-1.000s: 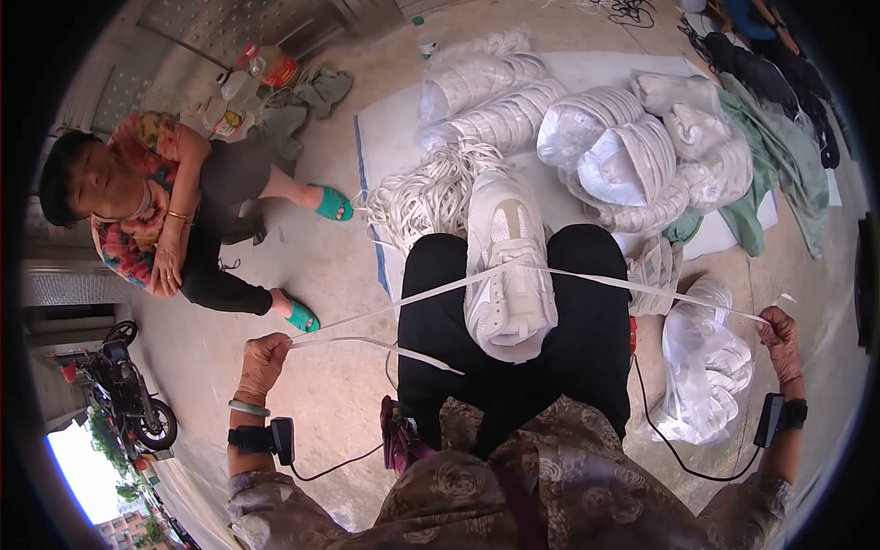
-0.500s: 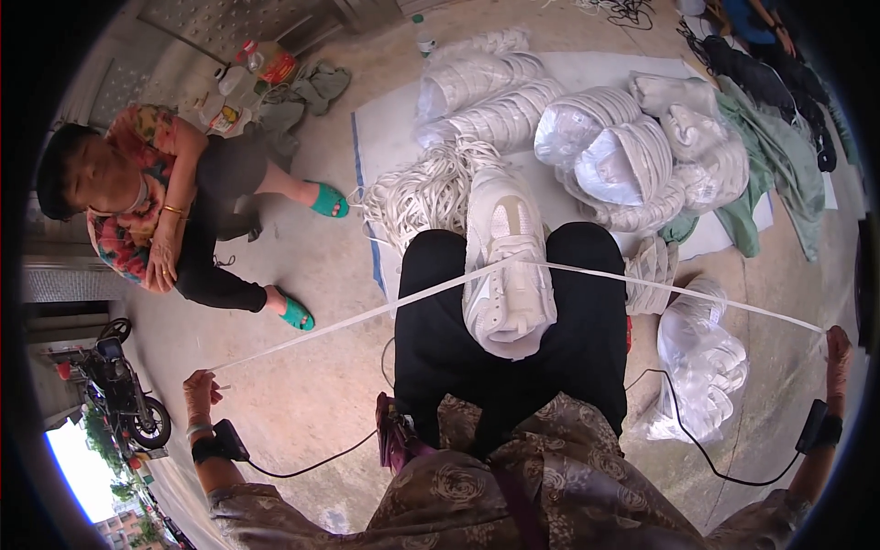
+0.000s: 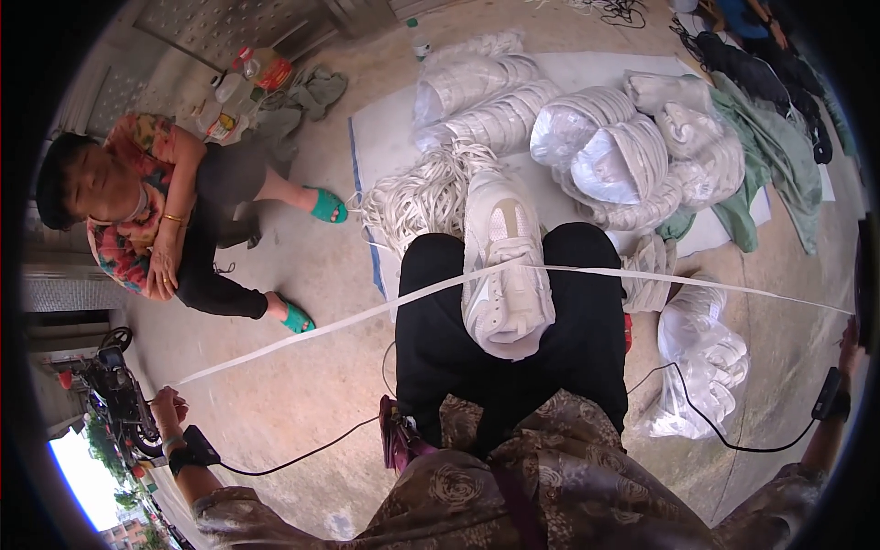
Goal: Lacing white shoes in a shoe manufacturing workshop.
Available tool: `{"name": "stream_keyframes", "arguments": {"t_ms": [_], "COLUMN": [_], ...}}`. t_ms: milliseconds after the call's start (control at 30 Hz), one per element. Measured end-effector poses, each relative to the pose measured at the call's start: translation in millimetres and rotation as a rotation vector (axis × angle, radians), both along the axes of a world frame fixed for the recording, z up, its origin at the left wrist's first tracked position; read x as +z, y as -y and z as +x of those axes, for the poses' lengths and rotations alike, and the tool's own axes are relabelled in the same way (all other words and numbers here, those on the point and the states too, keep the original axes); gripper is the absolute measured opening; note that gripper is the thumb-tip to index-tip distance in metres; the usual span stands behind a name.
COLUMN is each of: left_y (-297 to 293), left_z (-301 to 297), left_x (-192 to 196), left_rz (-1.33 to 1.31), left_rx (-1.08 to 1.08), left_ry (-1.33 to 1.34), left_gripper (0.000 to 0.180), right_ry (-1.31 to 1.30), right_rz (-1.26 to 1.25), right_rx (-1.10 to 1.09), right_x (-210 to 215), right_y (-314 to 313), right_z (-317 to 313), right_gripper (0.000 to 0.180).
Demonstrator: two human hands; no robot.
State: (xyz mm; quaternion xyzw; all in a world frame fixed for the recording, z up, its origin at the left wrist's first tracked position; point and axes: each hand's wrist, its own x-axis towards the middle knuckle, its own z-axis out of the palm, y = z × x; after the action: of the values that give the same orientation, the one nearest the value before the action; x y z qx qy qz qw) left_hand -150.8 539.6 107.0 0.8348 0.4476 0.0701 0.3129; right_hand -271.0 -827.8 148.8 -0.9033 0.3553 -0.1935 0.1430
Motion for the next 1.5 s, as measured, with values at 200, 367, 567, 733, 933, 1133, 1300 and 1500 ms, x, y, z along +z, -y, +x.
{"name": "stream_keyframes", "arguments": {"t_ms": [200, 367, 567, 733, 933, 1133, 1300, 1500], "left_y": [242, 379, 501, 553, 573, 569, 573, 573], "left_z": [69, 103, 131, 132, 138, 138, 135, 140], "left_x": [-37, -76, -58, -63, -71, -76, -71, -77], "left_rz": [-0.489, -0.981, -1.231, -1.267, -1.188, -1.161, -1.360, -0.665], "left_rx": [-0.517, -0.814, -1.152, -1.218, -1.343, -1.367, -1.259, -1.617], "left_ry": [-0.551, -0.400, -0.272, -0.195, -0.312, -0.279, -0.260, -0.129], "left_gripper": [0.029, 0.024, 0.021, 0.022, 0.022, 0.021, 0.020, 0.015], "right_ry": [-0.261, -0.184, 0.028, 0.171, 0.274, 0.239, 0.146, 0.202], "right_rz": [1.107, 1.665, 1.916, 1.877, 1.721, 1.937, 1.963, 1.566], "right_rx": [0.297, 0.452, 0.420, 0.385, 0.418, 0.407, 0.607, 0.721], "right_x": [-134, -135, -146, -159, -157, -152, -152, -167], "right_y": [-383, -517, -580, -605, -621, -627, -616, -614], "right_z": [113, 165, 209, 220, 219, 210, 191, 190], "right_gripper": [0.026, 0.020, 0.017, 0.013, 0.015, 0.012, 0.015, 0.006]}}
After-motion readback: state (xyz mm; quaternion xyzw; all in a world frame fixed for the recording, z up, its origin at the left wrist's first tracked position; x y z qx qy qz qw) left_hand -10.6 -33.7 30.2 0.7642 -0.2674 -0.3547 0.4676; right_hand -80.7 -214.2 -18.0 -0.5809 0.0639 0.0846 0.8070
